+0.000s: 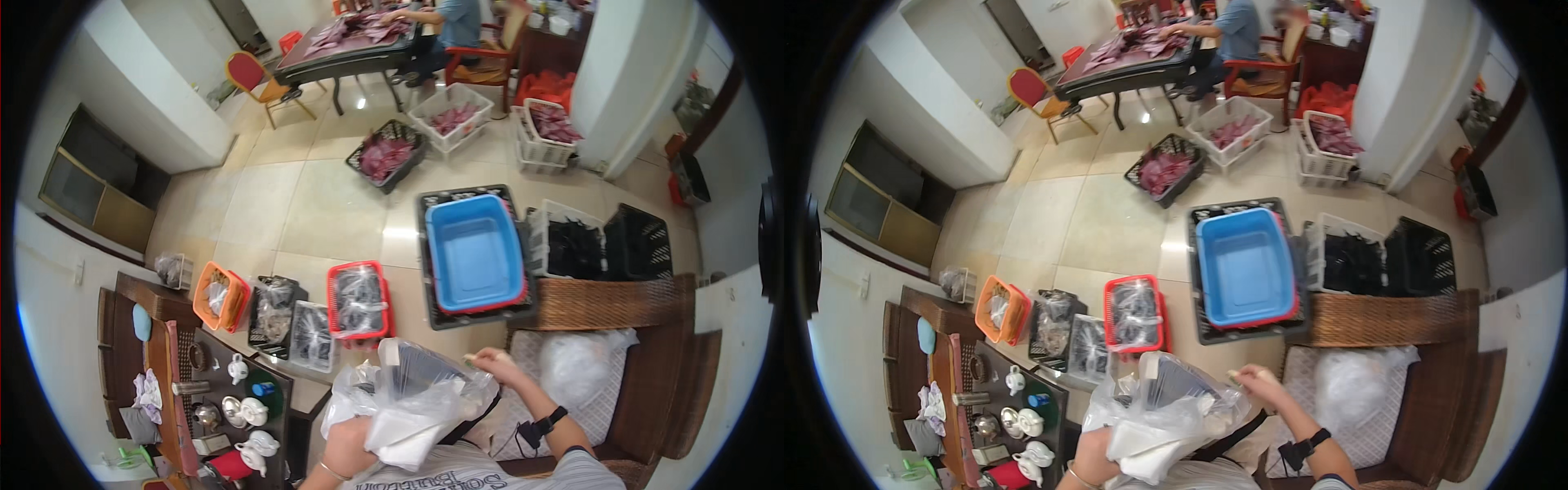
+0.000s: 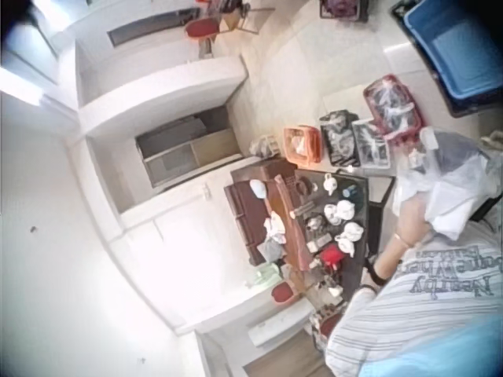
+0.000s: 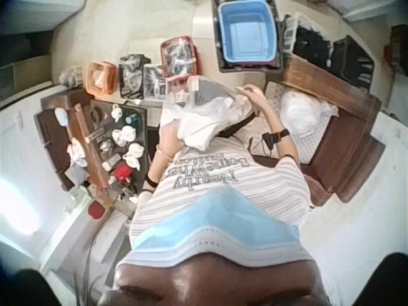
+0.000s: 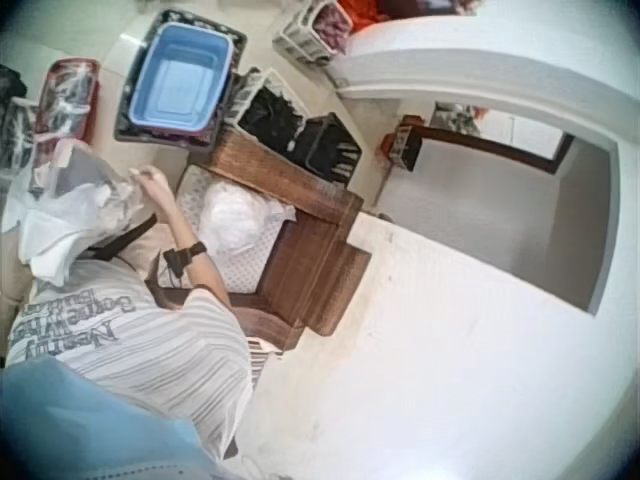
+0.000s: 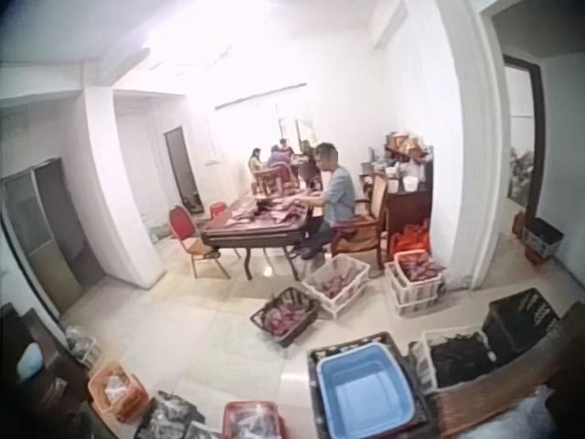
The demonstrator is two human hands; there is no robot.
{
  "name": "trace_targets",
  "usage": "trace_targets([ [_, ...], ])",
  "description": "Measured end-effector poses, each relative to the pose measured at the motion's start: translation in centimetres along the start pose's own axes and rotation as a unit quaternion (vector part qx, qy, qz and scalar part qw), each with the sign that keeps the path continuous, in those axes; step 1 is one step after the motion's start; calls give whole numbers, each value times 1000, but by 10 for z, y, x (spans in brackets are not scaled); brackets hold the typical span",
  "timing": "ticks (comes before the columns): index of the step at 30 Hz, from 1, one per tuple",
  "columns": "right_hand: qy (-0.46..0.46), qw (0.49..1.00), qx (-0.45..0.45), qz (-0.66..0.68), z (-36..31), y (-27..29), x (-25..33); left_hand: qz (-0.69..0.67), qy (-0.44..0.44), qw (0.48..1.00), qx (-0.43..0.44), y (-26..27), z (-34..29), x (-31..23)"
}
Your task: The person writes on a plastic bag with a marker, fills it with a bundle of leather straps, and then walks to another room to retrieve more bags and materials.
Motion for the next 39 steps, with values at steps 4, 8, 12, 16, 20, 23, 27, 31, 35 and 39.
trace_targets([
  [4, -21, 986, -56, 154, 57, -34, 72, 11, 54, 997, -57, 74, 38, 50],
  [8, 81, 992, -77, -53, 86, -47, 167, 32, 122, 980, -155, 140, 85, 101],
  [12, 218, 940, -103, -240, 111, -38, 213, 10, 204, 941, -269, 200, 120, 138],
  [16, 146, 962, -90, -213, 144, -32, 262, 50, 176, 937, -298, 244, 181, 177],
  [20, 119, 965, -115, -204, 164, -1, 275, 3, 157, 937, -312, 281, 284, 171],
  [23, 44, 972, -210, -100, 183, 35, 258, 46, 128, 950, -280, 298, 374, 204],
  [27, -52, 920, -373, -104, 201, 99, 280, 61, 100, 982, -151, 313, 511, 227],
  [31, -113, 835, -531, -89, 206, 119, 325, 44, -1, 991, -125, 325, 627, 223],
  [35, -149, 786, -597, -62, 220, 115, 387, 54, -163, 982, -76, 324, 731, 166],
  [39, -210, 843, -494, 44, 238, 131, 421, 133, -243, 961, 8, 305, 820, 108],
])
Point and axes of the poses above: each hand's wrist, its own z-axis towards the middle knuckle, its own y-axis out of the back of the hand, x = y × z, the point moved 5 cm from there along z, towards the middle knuckle, and after that the axes turned 6 degrees about -x, right-handed, at the moved point
